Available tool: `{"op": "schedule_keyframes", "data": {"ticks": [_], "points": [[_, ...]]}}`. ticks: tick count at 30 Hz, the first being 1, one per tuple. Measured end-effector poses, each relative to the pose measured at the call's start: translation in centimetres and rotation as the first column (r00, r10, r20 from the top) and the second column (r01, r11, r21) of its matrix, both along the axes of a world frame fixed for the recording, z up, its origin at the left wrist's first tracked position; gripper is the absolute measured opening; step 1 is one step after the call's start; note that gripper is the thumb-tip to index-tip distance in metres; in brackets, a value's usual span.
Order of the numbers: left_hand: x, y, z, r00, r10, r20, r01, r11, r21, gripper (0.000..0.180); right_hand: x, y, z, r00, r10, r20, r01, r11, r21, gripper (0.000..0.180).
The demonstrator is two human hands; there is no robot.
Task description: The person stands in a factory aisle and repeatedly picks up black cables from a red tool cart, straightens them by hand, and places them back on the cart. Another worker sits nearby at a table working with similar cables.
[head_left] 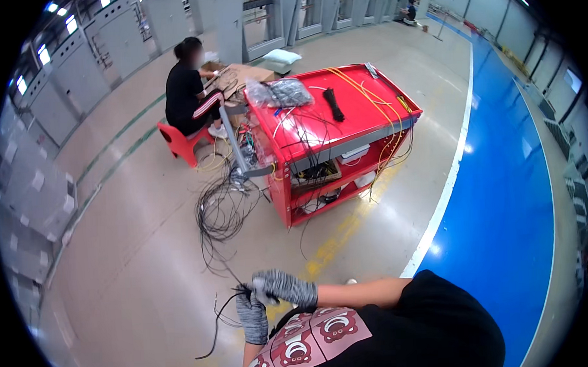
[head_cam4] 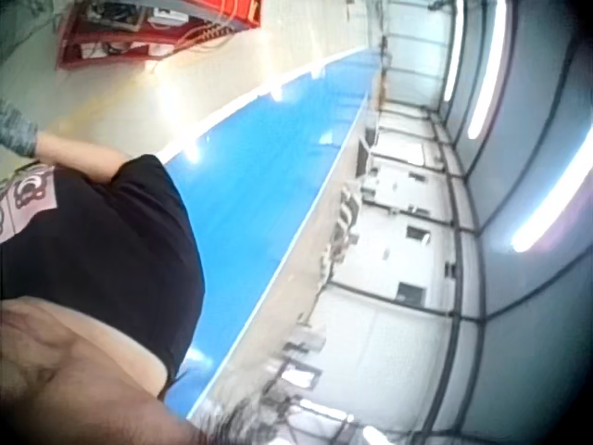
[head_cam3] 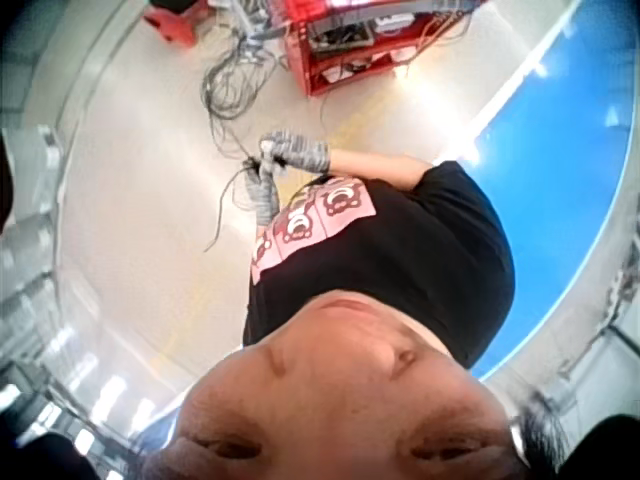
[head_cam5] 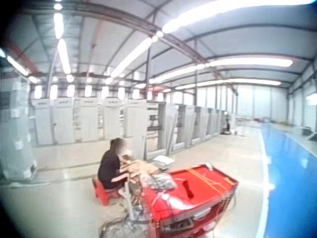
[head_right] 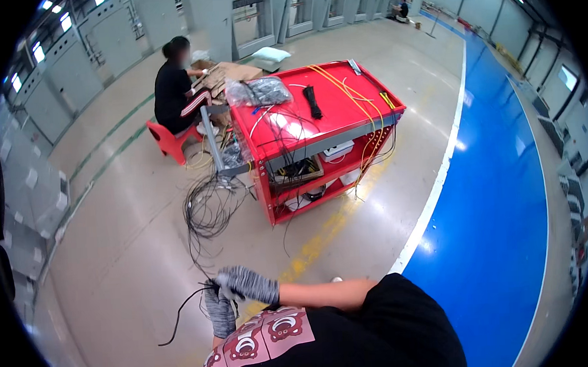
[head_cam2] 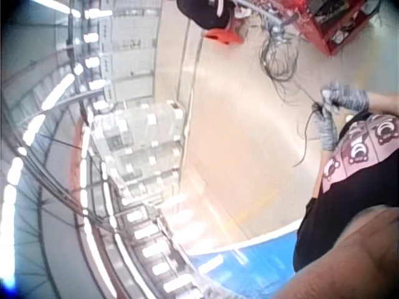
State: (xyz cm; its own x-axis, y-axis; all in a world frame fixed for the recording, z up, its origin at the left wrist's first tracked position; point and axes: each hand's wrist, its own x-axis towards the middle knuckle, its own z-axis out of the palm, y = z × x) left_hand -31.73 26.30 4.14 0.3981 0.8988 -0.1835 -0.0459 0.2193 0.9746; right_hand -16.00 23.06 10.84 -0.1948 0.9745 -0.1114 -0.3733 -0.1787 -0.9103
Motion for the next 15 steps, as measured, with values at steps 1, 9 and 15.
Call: {"op": "schedule_keyframes", "data": {"ticks": [1,9,15], "points": [[0.4,0.3,-0.2,0.998,0.054,-0.012,-0.053,0.996,0.067,0.015,-0.6,-0.3,0.4,0.995,-0.028,0.099,0.034,0.998,-0.057,0.037],[1.5,1.1,7.5,0.986,0.034,0.160,-0.032,0.999,-0.015,0.014,2.1,0.8,-2.3,0.913,-0.138,0.384,0.022,0.956,0.291,0.043],[6.0,1.7,13.2,0.971,-0.041,0.235,0.025,0.997,0.071,0.020,4.7,-0.6,1.2,0.981,-0.178,0.082,0.126,0.892,0.434,0.080]]}}
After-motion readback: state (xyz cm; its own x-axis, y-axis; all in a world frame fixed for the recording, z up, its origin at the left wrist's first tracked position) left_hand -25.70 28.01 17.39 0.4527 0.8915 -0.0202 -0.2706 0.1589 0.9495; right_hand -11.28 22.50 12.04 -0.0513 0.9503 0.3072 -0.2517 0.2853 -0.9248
